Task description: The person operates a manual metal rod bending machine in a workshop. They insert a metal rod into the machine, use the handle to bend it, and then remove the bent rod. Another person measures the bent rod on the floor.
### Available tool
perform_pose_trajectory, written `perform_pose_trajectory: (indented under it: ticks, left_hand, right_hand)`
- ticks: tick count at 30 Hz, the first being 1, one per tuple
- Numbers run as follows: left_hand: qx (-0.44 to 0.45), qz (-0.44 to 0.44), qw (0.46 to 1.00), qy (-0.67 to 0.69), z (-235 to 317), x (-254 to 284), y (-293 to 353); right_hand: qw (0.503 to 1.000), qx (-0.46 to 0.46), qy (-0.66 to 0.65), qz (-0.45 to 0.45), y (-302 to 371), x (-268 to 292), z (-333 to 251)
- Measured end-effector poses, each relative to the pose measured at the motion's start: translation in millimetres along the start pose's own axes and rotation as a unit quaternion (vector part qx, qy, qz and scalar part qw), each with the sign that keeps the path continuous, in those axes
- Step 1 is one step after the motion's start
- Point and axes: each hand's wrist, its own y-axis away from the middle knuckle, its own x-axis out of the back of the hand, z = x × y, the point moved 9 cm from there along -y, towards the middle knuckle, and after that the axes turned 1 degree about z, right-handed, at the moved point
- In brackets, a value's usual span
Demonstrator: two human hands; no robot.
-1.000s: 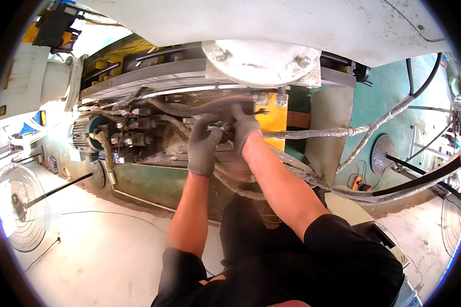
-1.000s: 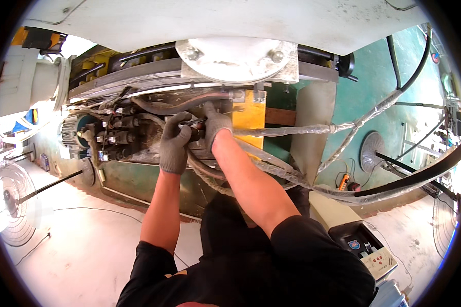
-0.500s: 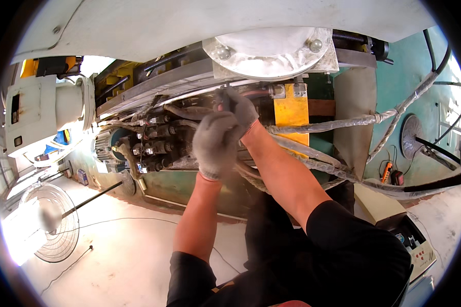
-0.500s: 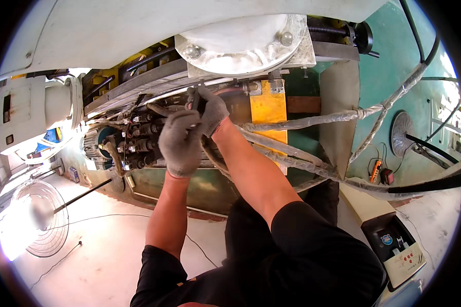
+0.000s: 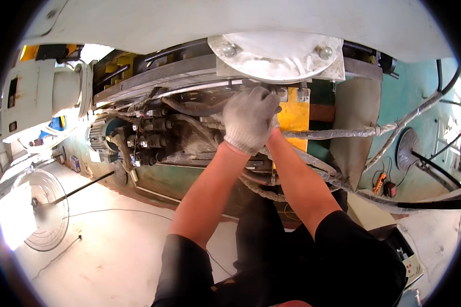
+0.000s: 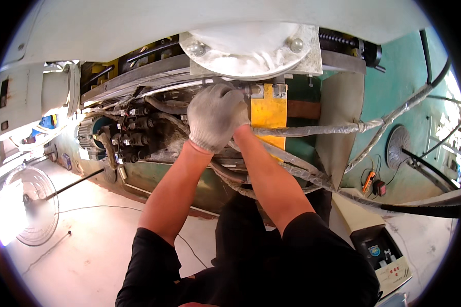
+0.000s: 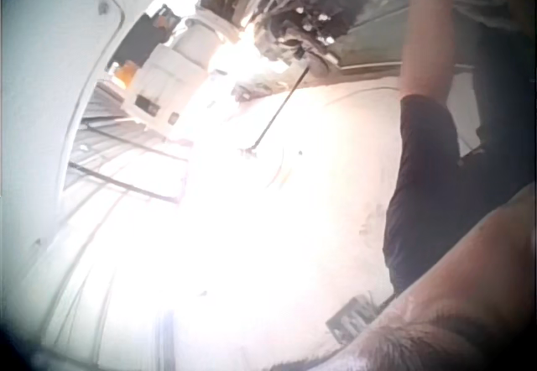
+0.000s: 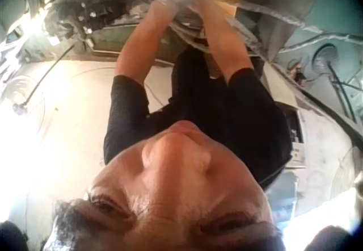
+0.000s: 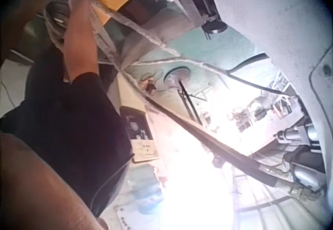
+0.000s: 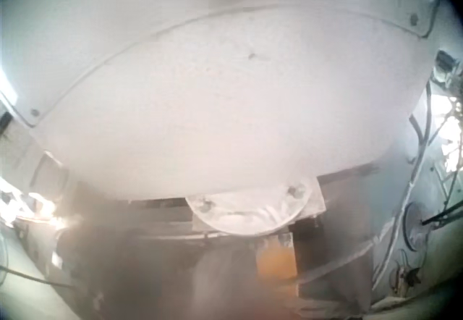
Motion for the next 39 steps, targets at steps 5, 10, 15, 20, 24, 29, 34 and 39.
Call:
perform_pose_trajectory:
  ticks: [5,10,15,20,24,29,34,39]
  left_hand:
    - [0.087,0.036,0.995,0.037,-22.8,4.9,-7.9]
    - [0.209,0.165,0.947,0.179,-63.0,34.0,3.0]
    - [0.314,0.211,0.863,0.336,-127.1,57.8,15.8]
    - [0.262,0.152,0.900,0.314,-139.1,71.0,-11.0]
    - [0.266,0.098,0.865,0.413,-151.6,56.8,-21.7]
    - [0.212,0.042,0.877,0.429,-150.5,53.8,-24.2]
    - [0.185,0.014,0.899,0.397,-135.4,53.5,-28.8]
    - [0.199,-0.014,0.914,0.354,-120.6,56.6,-34.7]
  right_hand:
    - [0.996,0.027,0.053,-0.061,-26.6,5.6,-23.7]
    - [0.986,0.077,0.094,-0.118,-65.0,-15.1,-54.0]
    - [0.871,0.153,0.377,-0.275,-78.0,-58.1,-134.8]
    - [0.805,0.226,0.441,-0.327,-91.9,-64.0,-150.9]
    - [0.735,0.341,0.509,-0.291,-97.5,-63.0,-126.7]
    - [0.707,0.334,0.549,-0.294,-91.2,-62.0,-122.7]
    - [0.702,0.321,0.573,-0.276,-84.0,-39.3,-123.3]
    - [0.782,0.319,0.480,-0.237,-73.0,-27.7,-136.7]
